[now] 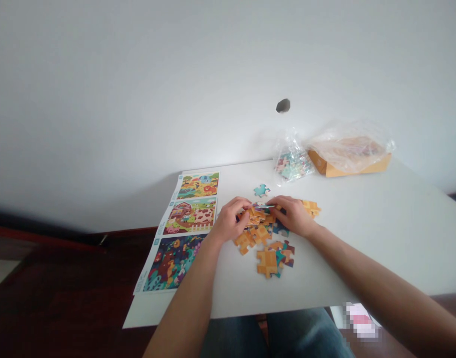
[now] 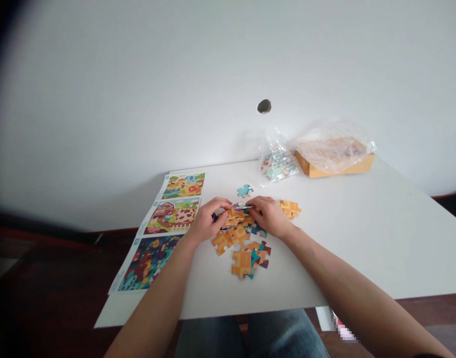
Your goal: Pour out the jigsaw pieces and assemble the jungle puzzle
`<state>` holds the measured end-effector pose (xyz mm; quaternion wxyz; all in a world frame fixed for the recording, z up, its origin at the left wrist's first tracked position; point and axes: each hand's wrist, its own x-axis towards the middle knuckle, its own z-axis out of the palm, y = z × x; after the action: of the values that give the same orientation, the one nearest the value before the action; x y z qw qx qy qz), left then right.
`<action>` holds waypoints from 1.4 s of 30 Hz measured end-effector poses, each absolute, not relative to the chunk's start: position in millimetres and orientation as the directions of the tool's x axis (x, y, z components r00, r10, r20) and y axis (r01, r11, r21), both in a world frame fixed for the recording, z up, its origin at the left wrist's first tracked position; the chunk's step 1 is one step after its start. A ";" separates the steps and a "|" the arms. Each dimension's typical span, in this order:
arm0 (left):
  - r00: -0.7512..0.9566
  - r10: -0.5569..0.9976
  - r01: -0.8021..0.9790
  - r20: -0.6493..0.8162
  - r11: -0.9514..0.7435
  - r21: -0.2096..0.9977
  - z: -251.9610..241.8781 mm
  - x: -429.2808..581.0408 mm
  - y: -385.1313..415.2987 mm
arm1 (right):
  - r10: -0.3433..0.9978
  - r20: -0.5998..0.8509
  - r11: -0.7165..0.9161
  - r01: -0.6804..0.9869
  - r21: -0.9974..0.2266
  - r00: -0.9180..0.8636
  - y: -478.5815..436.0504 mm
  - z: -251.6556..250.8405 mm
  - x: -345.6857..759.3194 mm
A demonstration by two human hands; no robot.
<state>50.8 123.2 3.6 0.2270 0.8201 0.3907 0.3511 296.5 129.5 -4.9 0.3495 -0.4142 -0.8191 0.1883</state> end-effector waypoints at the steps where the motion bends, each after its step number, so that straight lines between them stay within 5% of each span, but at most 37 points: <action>1: 0.422 0.809 0.487 0.410 -0.583 0.650 3.6 50.5 123.8 | 0.824 0.421 0.566 0.563 -0.602 -0.378 129.5 -4.7 296.6; 6: 0.451 0.825 0.548 0.339 -0.556 0.625 2.6 54.9 122.4 | 0.833 0.480 0.540 0.587 -0.603 -0.273 131.9 -6.6 302.2; 14: 0.472 0.838 0.551 0.276 -0.524 0.650 2.7 57.5 120.5 | 0.799 0.400 0.601 0.593 -0.536 -0.448 139.0 -16.9 304.5; 27: 0.391 0.898 0.745 0.201 -0.437 0.504 11.3 34.8 125.8 | 0.841 0.384 0.539 0.536 -0.650 -0.381 134.4 -9.8 303.9; 35: 0.461 0.858 0.718 0.225 -0.510 0.475 6.5 56.8 119.2 | 0.911 0.271 0.399 0.504 -0.766 -0.311 128.6 2.2 301.1; 42: 0.468 0.860 0.697 0.205 -0.501 0.513 8.6 60.2 117.8 | 0.902 0.320 0.424 0.456 -0.783 -0.289 125.9 -1.7 296.9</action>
<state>60.2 117.8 8.6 0.1826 0.8370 0.4649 0.2236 296.9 125.9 -1.7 0.3873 -0.4531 -0.7495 0.2879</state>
